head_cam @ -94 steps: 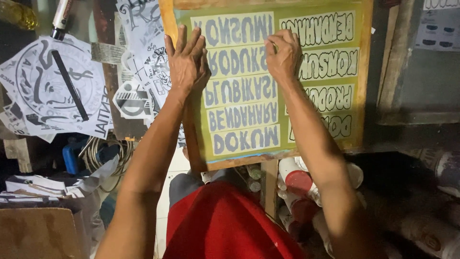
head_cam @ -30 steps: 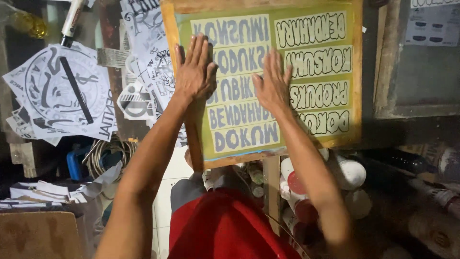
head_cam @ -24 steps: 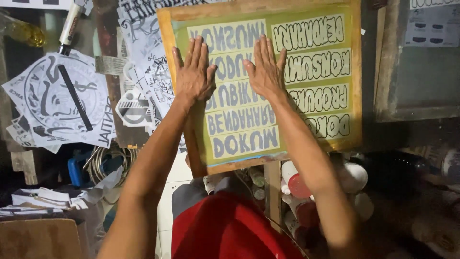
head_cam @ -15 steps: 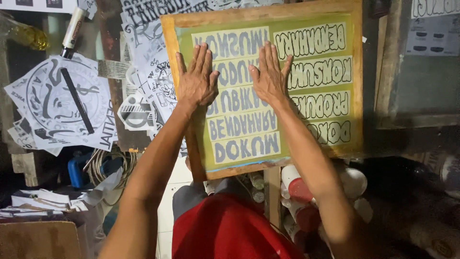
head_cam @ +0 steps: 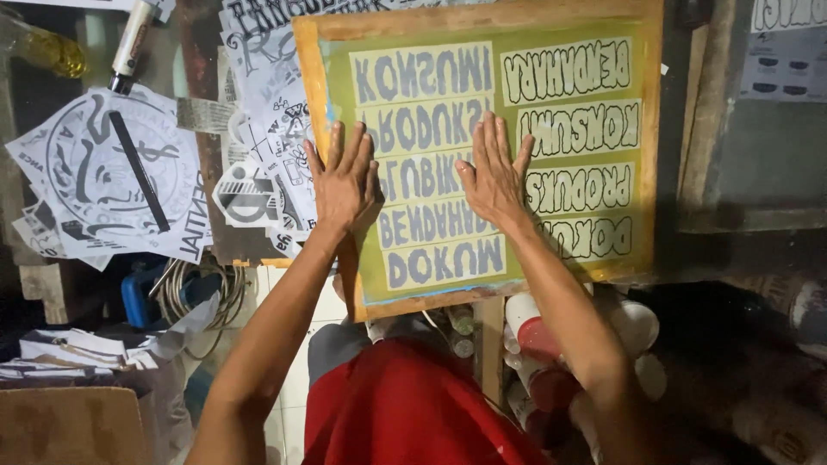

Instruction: Preparing a screen printing frame by applying a stencil and smoothing it out manually and with a small tool.

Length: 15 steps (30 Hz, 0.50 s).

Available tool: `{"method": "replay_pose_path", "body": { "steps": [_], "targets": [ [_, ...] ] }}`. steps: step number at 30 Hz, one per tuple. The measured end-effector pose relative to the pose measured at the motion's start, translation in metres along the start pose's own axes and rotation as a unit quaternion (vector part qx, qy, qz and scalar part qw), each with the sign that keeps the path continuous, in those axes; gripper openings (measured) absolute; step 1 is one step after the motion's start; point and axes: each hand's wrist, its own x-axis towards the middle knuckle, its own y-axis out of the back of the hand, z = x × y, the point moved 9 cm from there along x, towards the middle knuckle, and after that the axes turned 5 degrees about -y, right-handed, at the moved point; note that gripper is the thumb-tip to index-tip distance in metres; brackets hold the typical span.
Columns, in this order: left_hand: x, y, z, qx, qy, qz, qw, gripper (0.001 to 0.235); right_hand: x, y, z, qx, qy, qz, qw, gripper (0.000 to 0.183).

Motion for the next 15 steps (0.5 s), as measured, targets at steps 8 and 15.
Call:
{"method": "replay_pose_path", "body": {
  "steps": [8, 15],
  "targets": [
    [0.006, 0.008, 0.005, -0.022, 0.020, 0.005, 1.000, 0.044, 0.003, -0.015, 0.011, 0.031, 0.024, 0.029, 0.999, 0.073],
    [0.008, 0.013, 0.007, -0.028, 0.024, -0.006, 0.999, 0.044, 0.004, -0.017, 0.012, 0.037, 0.028, 0.037, 0.998, 0.074]
  ]
}}
